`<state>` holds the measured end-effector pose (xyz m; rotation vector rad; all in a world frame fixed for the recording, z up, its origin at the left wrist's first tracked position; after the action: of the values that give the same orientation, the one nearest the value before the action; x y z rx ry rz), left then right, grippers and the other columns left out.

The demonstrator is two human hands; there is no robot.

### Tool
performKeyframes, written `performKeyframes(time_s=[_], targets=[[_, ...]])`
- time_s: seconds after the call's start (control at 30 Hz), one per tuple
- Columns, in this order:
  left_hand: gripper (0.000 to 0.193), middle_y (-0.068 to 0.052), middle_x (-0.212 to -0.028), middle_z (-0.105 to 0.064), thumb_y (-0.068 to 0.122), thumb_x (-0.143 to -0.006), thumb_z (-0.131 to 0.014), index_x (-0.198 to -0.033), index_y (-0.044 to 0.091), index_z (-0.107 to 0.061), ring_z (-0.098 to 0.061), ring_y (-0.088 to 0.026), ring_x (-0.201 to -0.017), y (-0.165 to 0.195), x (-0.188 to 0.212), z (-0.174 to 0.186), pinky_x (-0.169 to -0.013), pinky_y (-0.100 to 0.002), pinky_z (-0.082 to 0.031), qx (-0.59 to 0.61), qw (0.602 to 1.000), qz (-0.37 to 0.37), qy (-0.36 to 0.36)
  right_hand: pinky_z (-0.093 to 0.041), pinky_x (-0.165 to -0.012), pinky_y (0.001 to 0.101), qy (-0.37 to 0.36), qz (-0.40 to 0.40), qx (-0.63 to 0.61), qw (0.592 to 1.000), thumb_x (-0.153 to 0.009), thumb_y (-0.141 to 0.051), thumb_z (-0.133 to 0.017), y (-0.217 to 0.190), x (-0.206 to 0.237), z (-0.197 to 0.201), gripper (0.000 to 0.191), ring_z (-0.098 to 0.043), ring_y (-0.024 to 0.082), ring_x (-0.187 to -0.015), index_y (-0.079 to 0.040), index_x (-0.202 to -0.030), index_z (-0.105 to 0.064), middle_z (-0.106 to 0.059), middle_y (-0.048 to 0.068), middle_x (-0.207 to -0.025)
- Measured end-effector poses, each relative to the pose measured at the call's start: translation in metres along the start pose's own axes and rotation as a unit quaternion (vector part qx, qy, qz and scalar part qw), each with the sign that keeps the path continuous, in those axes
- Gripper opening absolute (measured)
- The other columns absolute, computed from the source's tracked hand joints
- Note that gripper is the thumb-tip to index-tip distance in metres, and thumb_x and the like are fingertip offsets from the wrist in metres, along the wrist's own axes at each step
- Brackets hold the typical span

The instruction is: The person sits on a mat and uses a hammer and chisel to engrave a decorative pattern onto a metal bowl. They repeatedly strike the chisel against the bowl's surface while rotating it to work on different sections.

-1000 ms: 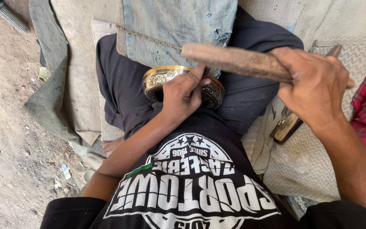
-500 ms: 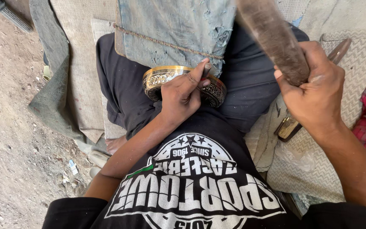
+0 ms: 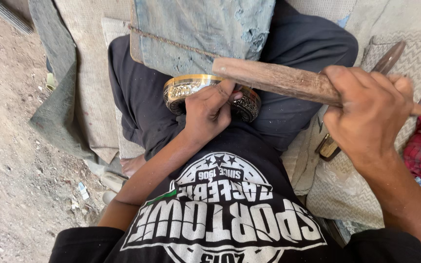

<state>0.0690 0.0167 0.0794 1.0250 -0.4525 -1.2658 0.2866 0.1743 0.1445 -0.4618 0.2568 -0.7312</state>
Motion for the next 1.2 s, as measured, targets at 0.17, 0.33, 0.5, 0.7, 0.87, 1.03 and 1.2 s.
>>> performKeyframes(time_s=[0.17,0.33,0.5,0.7,0.87,1.03,1.2], targets=[[0.072,-0.005,-0.101,-0.078,-0.017,-0.08,-0.065,-0.145,0.013,-0.057,-0.074,-0.018,-0.08,0.002,-0.001,0.0,-0.075,-0.03,-0.059,-0.004,1.0,-0.001,-0.009,-0.054,-0.072,0.0426,-0.006,-0.023,0.039,0.999,-0.071,0.008,-0.076,-0.001,0.009,-0.004,0.04,-0.072,0.026,-0.079,-0.001,-0.11,-0.07,-0.073,0.014,-0.09],[0.068,-0.006,-0.1,-0.077,-0.014,-0.083,-0.071,-0.144,0.015,-0.058,-0.072,-0.018,-0.077,0.003,-0.001,0.0,-0.071,-0.029,-0.057,-0.015,1.0,0.0,-0.001,-0.055,-0.083,0.0398,0.003,-0.069,-0.049,0.996,-0.086,0.004,-0.073,0.001,0.017,-0.009,0.032,-0.073,0.025,-0.094,-0.004,-0.115,-0.067,-0.072,0.011,-0.098],[0.068,-0.006,-0.097,-0.074,-0.014,-0.084,-0.071,-0.144,0.015,-0.059,-0.073,-0.02,-0.079,0.003,-0.002,-0.001,-0.072,-0.029,-0.057,-0.008,1.0,0.003,-0.001,-0.053,-0.08,0.0389,0.013,-0.091,-0.069,0.993,-0.088,0.003,-0.071,0.001,0.019,-0.012,0.028,-0.073,0.025,-0.089,-0.007,-0.115,-0.068,-0.072,0.01,-0.098],[0.067,-0.005,-0.094,-0.074,-0.013,-0.083,-0.071,-0.143,0.015,-0.06,-0.072,-0.021,-0.076,0.004,-0.002,-0.001,-0.071,-0.03,-0.057,-0.017,1.0,0.015,-0.007,-0.05,-0.074,0.044,0.04,-0.029,0.029,0.998,-0.074,0.007,-0.073,0.004,0.02,-0.012,0.035,-0.072,0.029,-0.082,-0.004,-0.107,-0.069,-0.072,0.012,-0.091],[0.065,-0.005,-0.098,-0.075,-0.014,-0.087,-0.069,-0.145,0.013,-0.058,-0.076,-0.017,-0.083,0.005,-0.002,-0.001,-0.079,-0.028,-0.059,-0.006,1.0,0.021,0.022,-0.053,-0.074,0.0302,0.03,-0.015,-0.105,0.994,-0.094,0.001,-0.072,0.011,0.014,-0.011,0.02,-0.072,0.016,-0.085,-0.008,-0.111,-0.064,-0.071,0.004,-0.096],[0.061,-0.01,-0.101,-0.076,-0.014,-0.089,-0.07,-0.144,0.011,-0.059,-0.076,-0.015,-0.083,0.008,-0.001,-0.004,-0.074,-0.024,-0.059,-0.017,0.998,0.039,0.041,-0.051,-0.061,0.0322,-0.064,-0.02,0.088,0.994,-0.084,0.0,-0.075,0.005,0.002,0.004,0.021,-0.065,0.018,-0.066,-0.006,-0.103,-0.067,-0.069,0.005,-0.082],[0.063,-0.013,-0.102,-0.075,-0.016,-0.089,-0.069,-0.145,0.011,-0.057,-0.077,-0.015,-0.083,0.003,-0.001,0.002,-0.076,-0.024,-0.059,-0.005,0.997,0.027,0.068,-0.054,-0.068,0.037,-0.017,0.063,0.205,0.977,-0.077,0.008,-0.075,0.003,-0.017,0.03,0.033,-0.068,0.021,-0.072,-0.002,-0.107,-0.069,-0.069,0.01,-0.085]])
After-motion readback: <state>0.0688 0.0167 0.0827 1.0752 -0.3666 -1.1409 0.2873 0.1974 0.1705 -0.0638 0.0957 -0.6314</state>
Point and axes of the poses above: each hand's wrist, its own x-axis away from the middle knuckle, its own z-axis out of the back of the hand, y = z × x, the point moved 2 cm from there along -x, towards the middle knuckle
